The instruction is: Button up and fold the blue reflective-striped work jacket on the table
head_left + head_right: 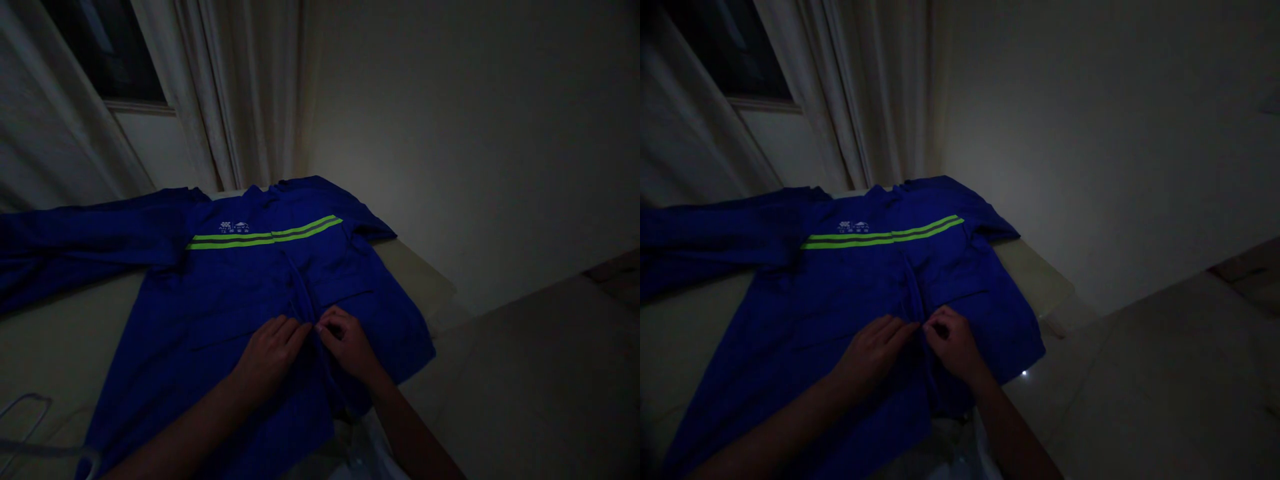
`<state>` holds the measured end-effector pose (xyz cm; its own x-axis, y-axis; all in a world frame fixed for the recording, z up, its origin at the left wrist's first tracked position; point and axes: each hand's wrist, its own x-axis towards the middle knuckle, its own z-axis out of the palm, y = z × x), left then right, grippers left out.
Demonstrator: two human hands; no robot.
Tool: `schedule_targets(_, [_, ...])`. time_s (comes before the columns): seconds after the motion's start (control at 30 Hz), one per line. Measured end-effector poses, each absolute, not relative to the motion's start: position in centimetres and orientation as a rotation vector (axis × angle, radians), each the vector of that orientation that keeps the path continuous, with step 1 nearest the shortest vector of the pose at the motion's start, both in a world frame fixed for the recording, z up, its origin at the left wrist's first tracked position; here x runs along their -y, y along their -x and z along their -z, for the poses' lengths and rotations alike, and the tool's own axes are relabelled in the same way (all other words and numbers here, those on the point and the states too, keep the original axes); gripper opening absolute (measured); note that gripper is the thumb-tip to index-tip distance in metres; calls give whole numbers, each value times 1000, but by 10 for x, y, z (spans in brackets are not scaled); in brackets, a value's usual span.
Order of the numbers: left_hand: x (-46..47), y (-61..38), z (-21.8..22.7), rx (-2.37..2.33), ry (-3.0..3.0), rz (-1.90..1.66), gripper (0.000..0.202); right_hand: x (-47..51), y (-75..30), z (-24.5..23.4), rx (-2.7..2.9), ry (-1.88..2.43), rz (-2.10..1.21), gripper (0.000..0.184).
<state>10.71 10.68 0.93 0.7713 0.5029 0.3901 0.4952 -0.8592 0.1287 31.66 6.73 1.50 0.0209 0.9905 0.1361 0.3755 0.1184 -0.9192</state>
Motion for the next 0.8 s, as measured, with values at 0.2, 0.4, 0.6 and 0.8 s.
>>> schedule_targets(0.2, [-107,-106,-13,-831,-2944,-757,28,-65,-314,-17,1521,1390,-953,12])
schedule_targets(0.4, [-108,-102,-8,-775,-2940,-822,29,-64,-313,-16,1627,1378,-922,22])
schedule_targets(0.6, [-108,-102,-2,-771,-2808,-822,24,-63,-311,-14,1714,1429,-824,24])
schedule_targets(0.8, [-113,-101,1,-846,-2446,-643,25,-64,-310,-13,1776,1439,-806,26])
